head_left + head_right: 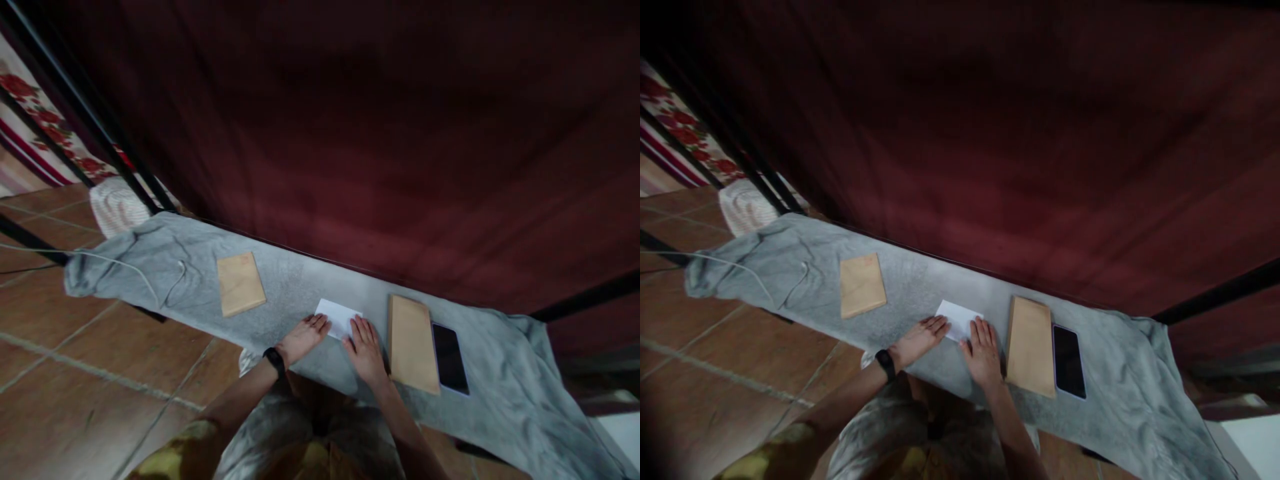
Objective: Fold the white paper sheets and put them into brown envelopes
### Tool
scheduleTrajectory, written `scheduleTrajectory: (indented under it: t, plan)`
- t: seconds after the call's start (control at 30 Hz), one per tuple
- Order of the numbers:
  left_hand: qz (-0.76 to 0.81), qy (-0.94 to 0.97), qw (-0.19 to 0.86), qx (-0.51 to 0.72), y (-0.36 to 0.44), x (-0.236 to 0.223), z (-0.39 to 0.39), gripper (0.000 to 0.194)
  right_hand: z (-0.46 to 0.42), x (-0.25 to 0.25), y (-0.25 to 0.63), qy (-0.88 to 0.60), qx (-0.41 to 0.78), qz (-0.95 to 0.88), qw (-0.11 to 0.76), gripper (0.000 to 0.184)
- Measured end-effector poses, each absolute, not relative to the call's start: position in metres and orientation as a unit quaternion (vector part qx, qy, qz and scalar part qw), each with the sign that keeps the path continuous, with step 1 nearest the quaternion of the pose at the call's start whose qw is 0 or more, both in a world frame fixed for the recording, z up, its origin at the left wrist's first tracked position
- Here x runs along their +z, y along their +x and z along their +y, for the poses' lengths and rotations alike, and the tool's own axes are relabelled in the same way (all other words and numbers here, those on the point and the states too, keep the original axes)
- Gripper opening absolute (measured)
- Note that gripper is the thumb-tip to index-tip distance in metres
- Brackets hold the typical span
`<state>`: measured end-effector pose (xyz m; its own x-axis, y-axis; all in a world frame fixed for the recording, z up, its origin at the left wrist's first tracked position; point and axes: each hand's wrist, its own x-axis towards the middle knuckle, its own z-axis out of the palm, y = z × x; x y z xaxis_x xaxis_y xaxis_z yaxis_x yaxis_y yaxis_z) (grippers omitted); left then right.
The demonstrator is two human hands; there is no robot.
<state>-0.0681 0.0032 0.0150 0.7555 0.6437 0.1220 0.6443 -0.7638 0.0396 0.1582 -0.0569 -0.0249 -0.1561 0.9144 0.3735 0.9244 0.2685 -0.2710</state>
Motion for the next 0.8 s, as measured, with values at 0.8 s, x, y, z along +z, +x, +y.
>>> scheduleTrajectory:
  t: [0.8]
  plan:
    - [-0.603,-0.648,-0.312,-0.345,-0.052,0.01,0.049,0.02,-0.04,0.006,0.141,-0.755,0.12,-0.591,0.258,0.035]
